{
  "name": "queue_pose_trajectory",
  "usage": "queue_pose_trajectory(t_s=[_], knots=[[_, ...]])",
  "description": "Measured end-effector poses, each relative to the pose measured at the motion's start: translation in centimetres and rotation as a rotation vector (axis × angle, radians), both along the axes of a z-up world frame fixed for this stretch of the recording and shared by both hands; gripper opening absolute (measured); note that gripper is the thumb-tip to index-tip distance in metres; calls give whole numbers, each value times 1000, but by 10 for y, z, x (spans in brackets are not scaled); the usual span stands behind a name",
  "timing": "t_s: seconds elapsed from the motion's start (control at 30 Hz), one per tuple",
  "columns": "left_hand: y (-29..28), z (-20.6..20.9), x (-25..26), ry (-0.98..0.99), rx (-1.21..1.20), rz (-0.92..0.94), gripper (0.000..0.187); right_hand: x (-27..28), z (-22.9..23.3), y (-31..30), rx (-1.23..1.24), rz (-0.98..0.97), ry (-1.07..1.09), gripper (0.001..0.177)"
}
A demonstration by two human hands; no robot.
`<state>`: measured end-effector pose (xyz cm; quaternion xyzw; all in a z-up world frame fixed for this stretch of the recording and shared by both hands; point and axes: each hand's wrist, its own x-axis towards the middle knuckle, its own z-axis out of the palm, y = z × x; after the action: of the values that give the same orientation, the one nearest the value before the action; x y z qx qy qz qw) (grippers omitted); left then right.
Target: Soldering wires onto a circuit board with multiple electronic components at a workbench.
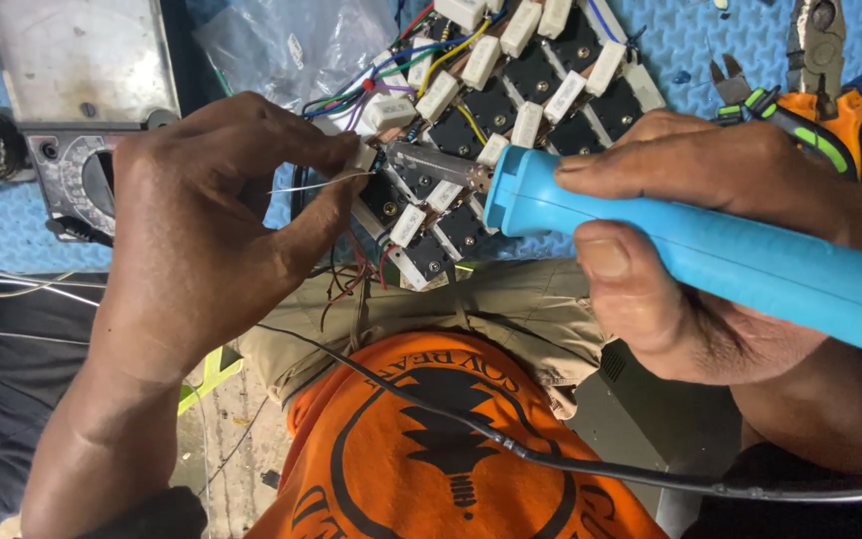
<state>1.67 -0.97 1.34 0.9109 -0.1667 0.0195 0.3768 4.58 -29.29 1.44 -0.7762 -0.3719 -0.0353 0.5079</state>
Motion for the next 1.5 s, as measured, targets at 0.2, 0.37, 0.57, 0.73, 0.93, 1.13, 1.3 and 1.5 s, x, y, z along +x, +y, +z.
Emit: queue_pose_trajectory(t_s=[0.2, 0.37, 0.57, 0.73, 0.93, 1.13, 1.3, 1.5], knots=[[3, -2, 0, -20, -2, -31, 7, 3, 3, 3, 15, 54, 15, 26], [4, -3, -1, -31, 35, -19, 8, 4, 12, 9, -10, 53, 11, 22], [1, -3, -2, -20, 13, -17, 9, 4, 19, 12, -45, 43, -48, 24], [1, -4, -2, -16, 39, -7, 9, 20, 39, 16, -214, 185, 168, 29], [1, -2, -3, -31, 33, -2, 8, 17, 35, 17, -148, 180, 222, 26], [3, -3, -4, -28, 33, -7, 9, 21, 28, 14, -123, 246, 272, 21], [2, -3, -3, -40, 50, -14, 9, 24, 33, 19, -138, 242, 219, 27], [1, -1, -3, -24, 47, -9, 8, 30, 30, 9, -215, 257, -26, 20]])
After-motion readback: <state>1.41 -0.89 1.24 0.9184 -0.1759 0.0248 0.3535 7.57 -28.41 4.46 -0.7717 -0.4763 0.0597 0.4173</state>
